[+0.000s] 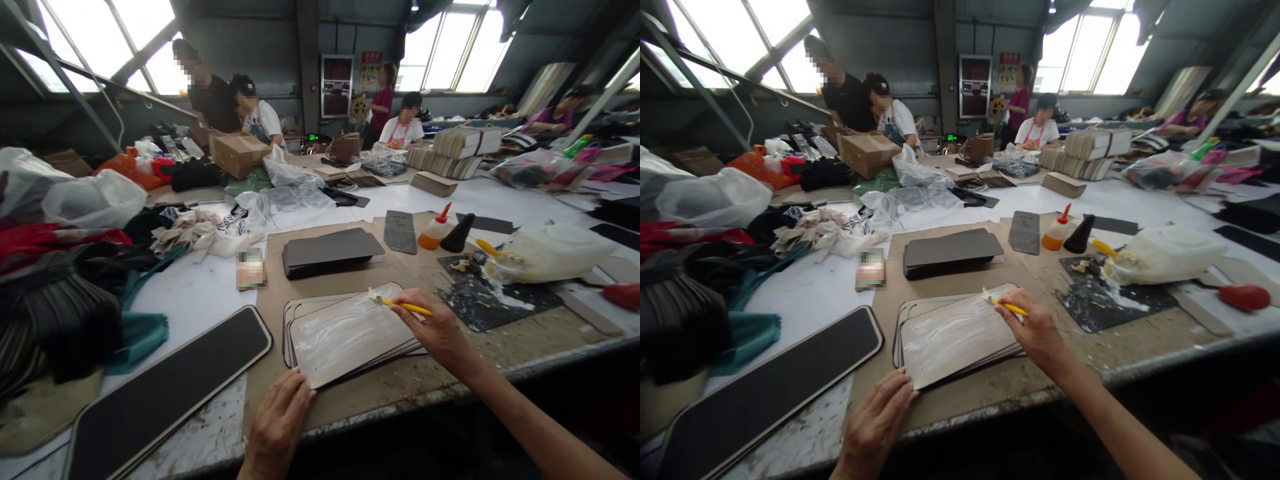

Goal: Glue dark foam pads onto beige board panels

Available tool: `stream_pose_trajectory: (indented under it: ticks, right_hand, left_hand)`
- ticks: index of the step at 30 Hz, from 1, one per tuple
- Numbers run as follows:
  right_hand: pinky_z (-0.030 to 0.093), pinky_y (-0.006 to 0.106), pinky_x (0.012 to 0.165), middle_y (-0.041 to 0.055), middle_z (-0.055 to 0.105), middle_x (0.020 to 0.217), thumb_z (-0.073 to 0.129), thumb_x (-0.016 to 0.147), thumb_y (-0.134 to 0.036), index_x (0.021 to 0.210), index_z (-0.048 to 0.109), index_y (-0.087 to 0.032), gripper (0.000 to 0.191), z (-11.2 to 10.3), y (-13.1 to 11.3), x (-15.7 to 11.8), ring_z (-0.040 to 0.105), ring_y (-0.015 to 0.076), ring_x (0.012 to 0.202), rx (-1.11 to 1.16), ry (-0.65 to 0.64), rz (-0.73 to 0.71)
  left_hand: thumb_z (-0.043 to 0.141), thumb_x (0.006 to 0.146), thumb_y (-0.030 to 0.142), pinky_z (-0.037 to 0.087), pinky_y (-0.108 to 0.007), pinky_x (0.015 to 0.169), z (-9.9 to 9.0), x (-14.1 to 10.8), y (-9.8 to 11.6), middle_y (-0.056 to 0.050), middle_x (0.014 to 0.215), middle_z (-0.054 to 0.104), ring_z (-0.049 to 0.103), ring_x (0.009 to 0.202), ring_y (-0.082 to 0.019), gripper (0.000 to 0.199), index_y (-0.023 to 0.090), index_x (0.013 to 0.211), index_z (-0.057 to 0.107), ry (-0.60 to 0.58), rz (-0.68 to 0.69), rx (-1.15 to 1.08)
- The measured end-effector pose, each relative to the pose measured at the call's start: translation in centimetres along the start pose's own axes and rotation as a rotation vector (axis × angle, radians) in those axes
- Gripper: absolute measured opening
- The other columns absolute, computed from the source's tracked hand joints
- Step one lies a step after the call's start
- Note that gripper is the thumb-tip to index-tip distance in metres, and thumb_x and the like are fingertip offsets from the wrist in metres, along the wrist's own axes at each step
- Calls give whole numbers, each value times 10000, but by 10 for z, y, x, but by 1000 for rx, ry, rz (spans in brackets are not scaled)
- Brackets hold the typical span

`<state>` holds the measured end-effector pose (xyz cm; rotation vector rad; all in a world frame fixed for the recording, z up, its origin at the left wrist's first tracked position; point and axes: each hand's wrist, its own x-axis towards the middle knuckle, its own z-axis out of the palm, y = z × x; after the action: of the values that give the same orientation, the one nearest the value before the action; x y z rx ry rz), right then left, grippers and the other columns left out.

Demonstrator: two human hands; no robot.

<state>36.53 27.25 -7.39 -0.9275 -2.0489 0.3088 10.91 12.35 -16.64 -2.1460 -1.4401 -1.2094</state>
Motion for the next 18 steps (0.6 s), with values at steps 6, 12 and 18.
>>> stream_pose_trajectory:
  ticks: [6,12,18]
  right_hand:
    - [498,302,745,59,608,831,525,851,-144,864,589,-196,83,51,-20,-2,558,178,829,-19,-131,-195]
    - [489,265,721,33,585,793,481,850,-93,781,549,-192,139,77,-67,-14,535,152,808,159,-280,-279]
    - [520,176,696,23,616,788,518,835,-130,848,586,-217,112,54,-64,-29,615,126,747,304,-340,-210]
  left_hand:
    - [549,823,92,547,-290,822,0,3,1,-92,900,650,611,966,-183,131,124,918,632,6,-14,13]
    - [482,865,138,561,-238,752,7,0,-6,-73,794,673,659,858,-165,149,145,849,630,102,65,93]
    - [431,886,178,567,-184,624,23,-3,-16,-30,643,676,680,681,-140,234,163,733,607,172,122,193]
